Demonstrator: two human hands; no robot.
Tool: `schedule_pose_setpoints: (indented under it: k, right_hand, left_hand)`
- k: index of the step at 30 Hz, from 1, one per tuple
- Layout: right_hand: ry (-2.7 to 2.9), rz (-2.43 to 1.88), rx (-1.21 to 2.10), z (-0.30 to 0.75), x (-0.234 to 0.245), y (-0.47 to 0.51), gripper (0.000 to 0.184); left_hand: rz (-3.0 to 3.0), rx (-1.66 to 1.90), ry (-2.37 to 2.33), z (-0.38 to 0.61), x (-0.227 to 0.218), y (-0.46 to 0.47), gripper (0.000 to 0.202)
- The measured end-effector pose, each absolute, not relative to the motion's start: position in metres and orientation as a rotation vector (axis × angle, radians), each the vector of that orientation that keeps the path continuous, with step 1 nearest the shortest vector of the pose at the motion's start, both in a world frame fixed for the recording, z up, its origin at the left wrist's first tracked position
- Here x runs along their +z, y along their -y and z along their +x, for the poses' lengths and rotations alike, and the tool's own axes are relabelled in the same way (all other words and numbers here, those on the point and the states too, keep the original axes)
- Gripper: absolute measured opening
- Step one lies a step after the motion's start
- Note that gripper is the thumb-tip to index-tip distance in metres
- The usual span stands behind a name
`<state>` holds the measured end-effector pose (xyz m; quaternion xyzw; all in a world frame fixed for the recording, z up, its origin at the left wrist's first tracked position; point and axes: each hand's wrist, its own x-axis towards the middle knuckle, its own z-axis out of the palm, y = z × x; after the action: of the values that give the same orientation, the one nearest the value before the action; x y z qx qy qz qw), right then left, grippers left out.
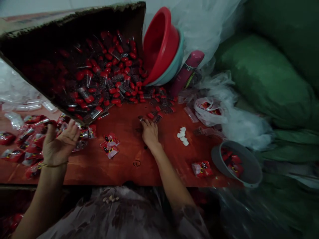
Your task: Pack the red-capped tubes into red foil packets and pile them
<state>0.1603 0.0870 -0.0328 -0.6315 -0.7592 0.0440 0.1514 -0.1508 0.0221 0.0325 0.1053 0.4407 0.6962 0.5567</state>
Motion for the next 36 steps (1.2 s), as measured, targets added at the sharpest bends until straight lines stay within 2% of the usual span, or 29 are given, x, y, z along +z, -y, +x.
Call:
schedule_pose_setpoints:
  k: [3, 7, 10, 13, 20, 27, 36]
  right_hand:
    - [2.189, -1.740, 0.124, 0.161, -0.039, -0.060, 0.043]
    - [2.107, -1.682, 0.106, 0.159, -0.040, -0.028, 0.033]
    - [2.050, -1.636, 0.075, 0.157, -0.040, -0.016, 0.028]
    - [2.014, -1.560, 0.056, 0.150, -0.039, -0.010, 0.024]
    - [2.010, -1.396, 0.115, 0.123, -0.035, -0.007, 0.017]
    - [1.964, -1.397, 0.240, 0.124, -0.032, 0.002, 0.018]
    - [1.362, -1.252, 1.052, 0.095, -0.022, -0.018, 0.026]
  left_hand:
    - [0.860, 1.386, -1.446, -0.116, 0.013, -0.017, 0.039]
    - [1.932, 0.809, -1.838, -0.077, -0.012, -0.018, 0.033]
    - [2.217, 0.469, -1.938, -0.071, -0.024, -0.020, 0.030]
    - [2.238, 0.353, -1.988, -0.072, -0.029, -0.022, 0.030]
    - [2.260, 0.369, -1.999, -0.056, -0.031, -0.027, 0.037]
    - [2.075, 0.547, -1.956, -0.055, -0.031, -0.042, 0.027]
    - [1.668, 1.056, -1.591, -0.037, -0.012, -0.028, 0.026]
